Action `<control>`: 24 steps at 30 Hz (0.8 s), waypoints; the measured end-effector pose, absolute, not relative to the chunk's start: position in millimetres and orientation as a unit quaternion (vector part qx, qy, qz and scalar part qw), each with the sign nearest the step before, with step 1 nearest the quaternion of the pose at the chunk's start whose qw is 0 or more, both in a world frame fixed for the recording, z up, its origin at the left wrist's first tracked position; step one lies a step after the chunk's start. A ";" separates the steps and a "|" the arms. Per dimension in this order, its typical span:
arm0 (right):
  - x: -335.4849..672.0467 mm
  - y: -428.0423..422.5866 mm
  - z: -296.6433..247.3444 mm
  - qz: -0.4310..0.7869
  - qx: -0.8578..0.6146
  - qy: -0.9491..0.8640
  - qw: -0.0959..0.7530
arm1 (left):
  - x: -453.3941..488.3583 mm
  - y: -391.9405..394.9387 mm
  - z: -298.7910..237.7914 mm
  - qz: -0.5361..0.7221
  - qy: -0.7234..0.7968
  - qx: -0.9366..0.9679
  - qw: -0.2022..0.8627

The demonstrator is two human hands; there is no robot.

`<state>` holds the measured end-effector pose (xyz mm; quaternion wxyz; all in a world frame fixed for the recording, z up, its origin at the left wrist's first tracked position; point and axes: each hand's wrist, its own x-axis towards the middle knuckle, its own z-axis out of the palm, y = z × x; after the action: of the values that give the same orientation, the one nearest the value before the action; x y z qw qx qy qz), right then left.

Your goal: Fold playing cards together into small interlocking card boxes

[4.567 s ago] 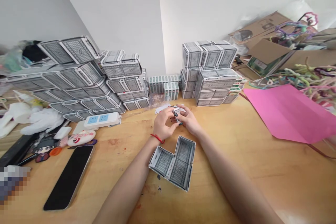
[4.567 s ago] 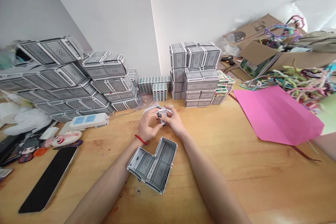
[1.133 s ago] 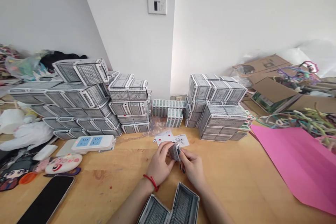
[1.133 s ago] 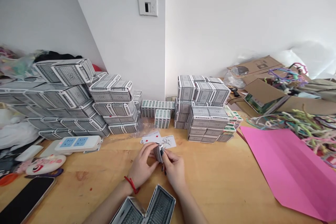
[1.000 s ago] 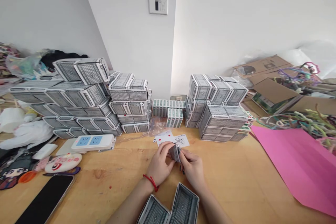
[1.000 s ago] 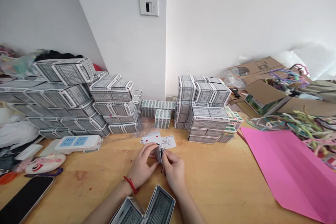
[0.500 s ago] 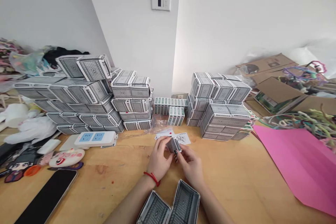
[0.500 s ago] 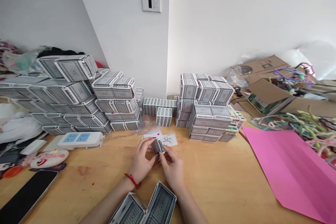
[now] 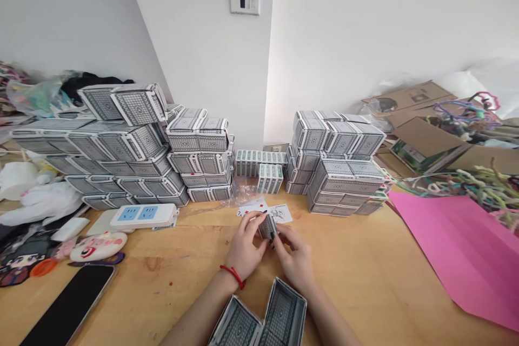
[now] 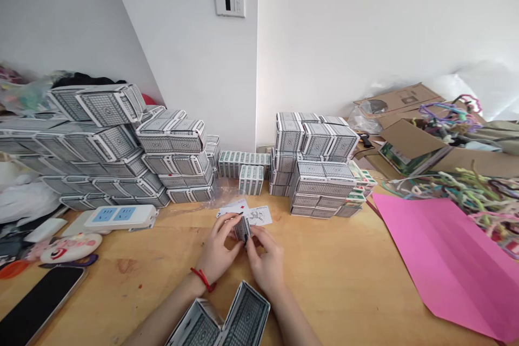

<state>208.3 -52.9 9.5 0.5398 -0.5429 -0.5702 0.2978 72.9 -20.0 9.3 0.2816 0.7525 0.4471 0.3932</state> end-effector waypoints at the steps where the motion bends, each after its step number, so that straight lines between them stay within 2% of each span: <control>1: 207.9 -53.0 9.3 0.314 -0.546 -0.562 0.536 | 73.3 -20.7 10.6 0.390 0.443 0.756 0.282; 11: 208.9 -45.0 7.2 0.481 -0.534 -0.420 0.554 | 77.1 -26.8 22.5 0.366 0.356 0.773 0.377; 16: 207.4 -44.7 11.3 0.499 -0.515 -0.408 0.564 | 76.9 -20.8 18.3 0.400 0.408 0.679 0.460; 24: 198.8 -51.2 1.1 0.501 -0.541 -0.430 0.520 | 85.9 -25.1 13.1 0.357 0.472 0.717 0.368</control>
<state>198.8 -51.2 1.1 0.5204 -0.5409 -0.4304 0.5013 85.9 -25.1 13.1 0.3684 0.7168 0.4720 0.3574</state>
